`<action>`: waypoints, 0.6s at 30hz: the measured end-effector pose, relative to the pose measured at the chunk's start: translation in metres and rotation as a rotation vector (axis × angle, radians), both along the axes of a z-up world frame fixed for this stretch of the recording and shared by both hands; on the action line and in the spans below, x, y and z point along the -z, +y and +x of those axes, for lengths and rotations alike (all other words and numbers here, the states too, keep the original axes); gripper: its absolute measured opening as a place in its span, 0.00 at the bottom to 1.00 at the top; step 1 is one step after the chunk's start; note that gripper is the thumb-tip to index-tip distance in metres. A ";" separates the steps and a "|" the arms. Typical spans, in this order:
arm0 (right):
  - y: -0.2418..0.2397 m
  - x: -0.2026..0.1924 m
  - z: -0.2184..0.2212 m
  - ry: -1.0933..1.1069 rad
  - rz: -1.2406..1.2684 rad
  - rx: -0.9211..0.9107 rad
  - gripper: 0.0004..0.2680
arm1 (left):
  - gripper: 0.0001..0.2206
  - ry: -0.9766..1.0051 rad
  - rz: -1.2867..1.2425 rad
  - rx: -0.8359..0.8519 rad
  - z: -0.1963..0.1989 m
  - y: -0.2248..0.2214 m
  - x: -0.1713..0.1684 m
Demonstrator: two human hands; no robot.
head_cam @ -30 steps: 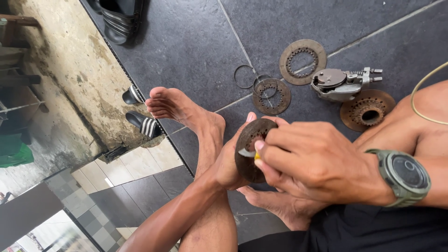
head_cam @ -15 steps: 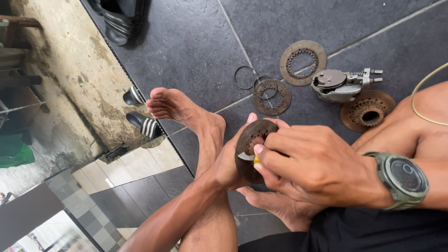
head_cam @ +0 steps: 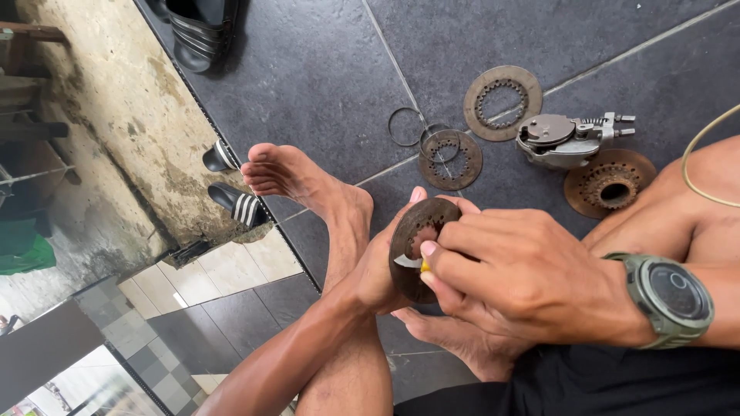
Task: Scraping residue or old material off a motorcycle clutch plate using a utility knife
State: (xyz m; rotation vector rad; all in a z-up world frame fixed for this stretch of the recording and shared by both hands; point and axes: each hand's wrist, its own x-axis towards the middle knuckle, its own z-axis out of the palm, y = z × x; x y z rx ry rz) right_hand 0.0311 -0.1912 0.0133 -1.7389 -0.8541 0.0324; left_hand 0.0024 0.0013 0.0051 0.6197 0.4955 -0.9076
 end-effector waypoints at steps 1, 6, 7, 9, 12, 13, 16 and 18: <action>0.000 0.000 0.004 0.001 0.001 0.000 0.07 | 0.25 0.001 0.001 0.000 0.001 0.003 0.000; 0.002 -0.001 0.001 0.002 0.016 0.034 0.04 | 0.26 -0.007 0.044 0.012 -0.001 0.001 0.000; 0.001 0.000 0.004 0.000 0.018 0.034 0.04 | 0.26 -0.009 0.047 0.012 0.000 0.002 0.000; -0.001 0.001 0.006 0.004 0.014 0.006 0.06 | 0.26 0.160 0.031 -0.058 -0.003 0.004 0.003; -0.001 0.000 0.004 0.005 0.012 0.000 0.05 | 0.26 -0.064 0.064 0.028 0.003 -0.002 -0.001; 0.000 0.000 0.005 -0.001 0.013 0.000 0.05 | 0.26 -0.070 0.066 0.028 0.004 -0.001 0.000; 0.000 0.001 0.004 -0.007 0.001 0.033 0.04 | 0.25 -0.012 0.025 -0.006 0.000 0.000 0.001; -0.001 0.003 0.006 -0.012 0.013 0.033 0.05 | 0.25 0.084 0.046 -0.010 0.000 0.004 0.002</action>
